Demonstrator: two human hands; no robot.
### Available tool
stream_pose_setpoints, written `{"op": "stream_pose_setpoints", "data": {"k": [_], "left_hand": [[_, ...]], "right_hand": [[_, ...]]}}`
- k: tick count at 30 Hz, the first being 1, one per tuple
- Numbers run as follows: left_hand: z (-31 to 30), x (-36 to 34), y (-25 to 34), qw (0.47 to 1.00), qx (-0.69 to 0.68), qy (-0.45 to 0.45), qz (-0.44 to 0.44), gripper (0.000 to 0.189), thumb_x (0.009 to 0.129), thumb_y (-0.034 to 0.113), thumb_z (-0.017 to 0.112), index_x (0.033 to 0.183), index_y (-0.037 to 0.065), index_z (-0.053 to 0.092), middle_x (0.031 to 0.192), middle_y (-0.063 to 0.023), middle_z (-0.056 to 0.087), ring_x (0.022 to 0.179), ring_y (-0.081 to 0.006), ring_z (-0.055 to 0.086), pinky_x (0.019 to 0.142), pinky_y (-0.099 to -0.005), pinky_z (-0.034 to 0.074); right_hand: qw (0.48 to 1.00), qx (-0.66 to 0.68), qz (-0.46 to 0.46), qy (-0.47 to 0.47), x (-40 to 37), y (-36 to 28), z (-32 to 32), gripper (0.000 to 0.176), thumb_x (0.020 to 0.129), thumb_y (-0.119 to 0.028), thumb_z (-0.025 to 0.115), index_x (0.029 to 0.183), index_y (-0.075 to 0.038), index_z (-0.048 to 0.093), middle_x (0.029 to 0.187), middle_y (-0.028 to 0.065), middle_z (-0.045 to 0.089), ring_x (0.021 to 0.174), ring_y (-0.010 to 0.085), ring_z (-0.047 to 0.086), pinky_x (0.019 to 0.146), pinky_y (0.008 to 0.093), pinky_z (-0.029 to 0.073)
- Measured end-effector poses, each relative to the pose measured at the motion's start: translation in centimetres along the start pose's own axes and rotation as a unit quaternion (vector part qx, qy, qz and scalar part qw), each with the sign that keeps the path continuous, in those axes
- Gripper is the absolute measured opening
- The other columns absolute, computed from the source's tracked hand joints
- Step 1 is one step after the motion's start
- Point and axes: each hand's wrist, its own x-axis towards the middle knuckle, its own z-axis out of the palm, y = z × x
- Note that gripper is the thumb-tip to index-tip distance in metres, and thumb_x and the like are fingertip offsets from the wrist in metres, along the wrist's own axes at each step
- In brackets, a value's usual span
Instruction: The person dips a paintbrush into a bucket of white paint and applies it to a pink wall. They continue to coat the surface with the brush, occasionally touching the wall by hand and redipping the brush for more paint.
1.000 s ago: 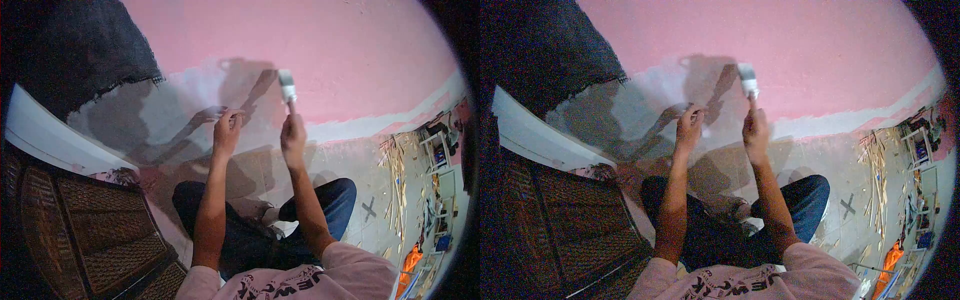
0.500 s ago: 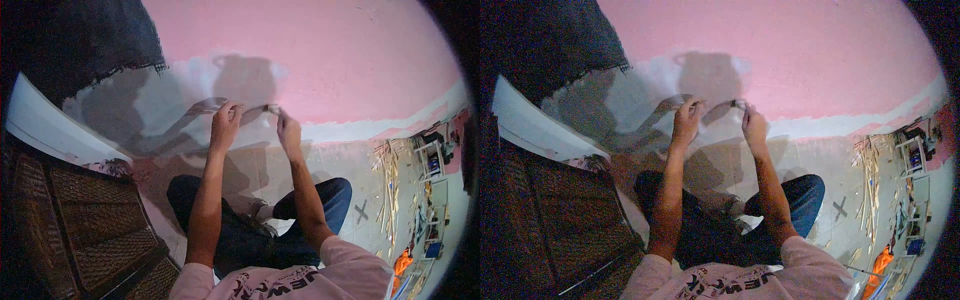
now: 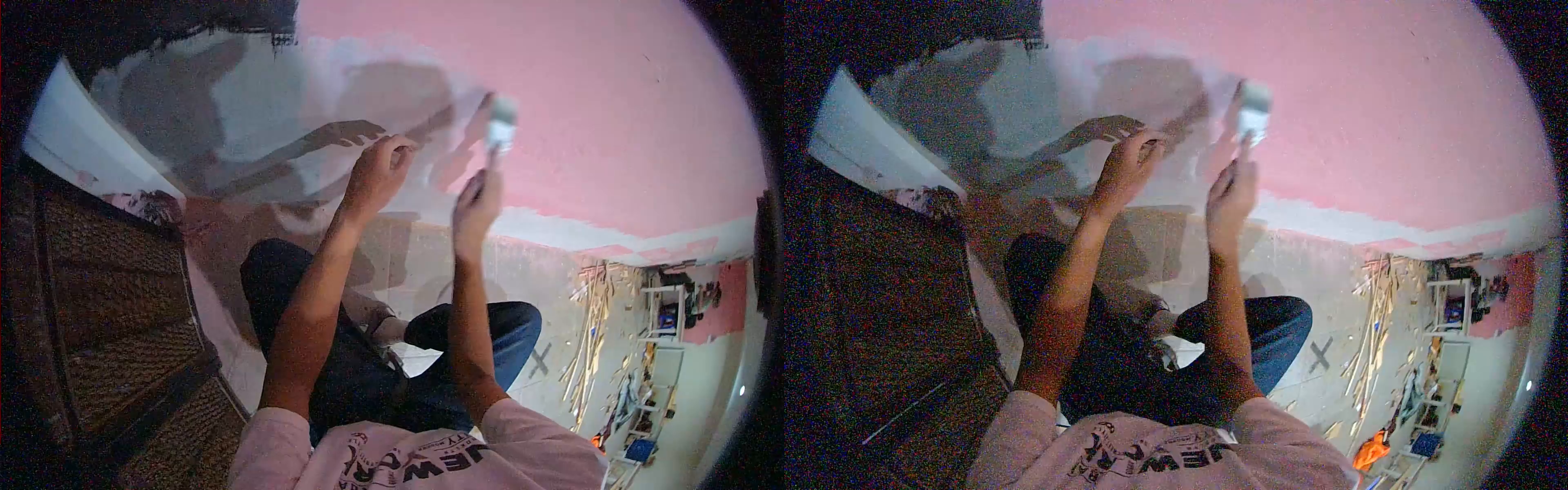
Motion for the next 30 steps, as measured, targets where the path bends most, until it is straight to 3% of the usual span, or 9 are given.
{"op": "stream_pose_setpoints", "data": {"k": [1,2,5,8,13,16,19,28,30], "left_hand": [[-0.1,0.1,-0.1,1.0,0.024,0.008,-0.004,0.023,0.098,0.02,0.062,0.109,0.001,0.069,0.105,-0.0211,0.07,0.1,-0.0378,0.068,0.086,-0.0457,0.053],[0.0,0.0,-0.3,0.999,0.049,0.012,-0.009,0.024,0.098,0.021,0.062,0.109,0.001,0.069,0.104,-0.0217,0.07,0.1,-0.0393,0.067,0.087,-0.0469,0.053],[-0.5,-0.1,-1.0,0.998,0.04,0.046,0.031,0.027,0.098,0.025,0.061,0.109,0.002,0.07,0.103,-0.0219,0.07,0.099,-0.0415,0.066,0.087,-0.0492,0.052],[-0.8,-0.4,-1.0,0.999,0.007,0.026,-0.03,0.026,0.098,0.025,0.06,0.108,0.003,0.069,0.103,-0.0218,0.07,0.099,-0.042,0.066,0.086,-0.0501,0.052],[-0.8,-0.5,-0.1,0.999,0.025,0.005,-0.022,0.025,0.097,0.023,0.061,0.108,0.002,0.069,0.105,-0.0221,0.069,0.099,-0.0419,0.066,0.087,-0.0496,0.052],[-1.3,-1.1,0.4,0.998,0.062,0.007,0.004,0.024,0.097,0.022,0.061,0.108,0.002,0.069,0.105,-0.022,0.069,0.099,-0.0412,0.067,0.087,-0.049,0.052],[-2.4,-1.4,1.1,0.999,0.049,0.007,-0.002,0.023,0.097,0.02,0.062,0.109,0.002,0.069,0.106,-0.0211,0.069,0.1,-0.0399,0.067,0.087,-0.0483,0.053],[-4.4,-0.4,1.0,0.997,0.069,0.026,-0.012,0.022,0.098,0.021,0.063,0.109,0.003,0.068,0.109,-0.0191,0.07,0.101,-0.0377,0.068,0.088,-0.0471,0.053],[-4.6,0.0,0.8,0.996,0.078,0.032,0.002,0.022,0.098,0.021,0.062,0.109,0.003,0.068,0.108,-0.0193,0.07,0.1,-0.038,0.068,0.088,-0.0472,0.053]], "right_hand": [[0.999,-0.014,-0.016,-0.045,-2.8,3.2,2.9,0.066,0.097,0.002,0.051,0.16,-0.014,0.039,0.08,0.0144,0.053,0.07,0.0281,0.056,0.064,0.0396,0.049],[0.992,-0.034,0.053,-0.11,-5.7,4.9,5.2,0.071,0.097,0.001,0.051,0.163,-0.019,0.033,0.083,0.0173,0.058,0.07,0.0326,0.06,0.064,0.043,0.05],[0.985,-0.023,0.077,-0.156,-6.8,5.4,5.9,0.074,0.097,0.0,0.051,0.164,-0.02,0.027,0.084,0.0194,0.06,0.068,0.0355,0.061,0.063,0.0455,0.05],[0.975,-0.052,0.093,-0.196,-6.8,4.6,5.0,0.074,0.097,0.0,0.052,0.164,-0.019,0.027,0.08,0.0212,0.06,0.068,0.0361,0.061,0.063,0.0476,0.049],[0.959,-0.084,0.112,-0.247,-7.0,5.2,5.5,0.078,0.096,0.0,0.053,0.165,-0.019,0.023,0.078,0.0227,0.061,0.067,0.0386,0.061,0.063,0.0493,0.049],[0.966,-0.073,0.074,-0.235,-7.8,5.8,5.7,0.077,0.096,-0.002,0.053,0.165,-0.017,0.021,0.075,0.0237,0.062,0.066,0.0405,0.061,0.063,0.0507,0.049],[0.967,-0.088,0.083,-0.226,-7.9,5.8,6.0,0.071,0.097,0.0,0.053,0.162,-0.014,0.029,0.069,0.0239,0.06,0.06,0.0402,0.06,0.059,0.049,0.047],[0.955,-0.112,0.096,-0.259,-8.7,6.6,7.2,0.068,0.098,-0.001,0.051,0.162,-0.012,0.028,0.066,0.0241,0.06,0.056,0.0401,0.059,0.056,0.0494,0.045],[0.943,-0.101,0.129,-0.29,-8.7,7.0,7.6,0.068,0.096,-0.002,0.052,0.16,-0.011,0.031,0.074,0.0236,0.064,0.067,0.0427,0.063,0.062,0.0527,0.049]]}}
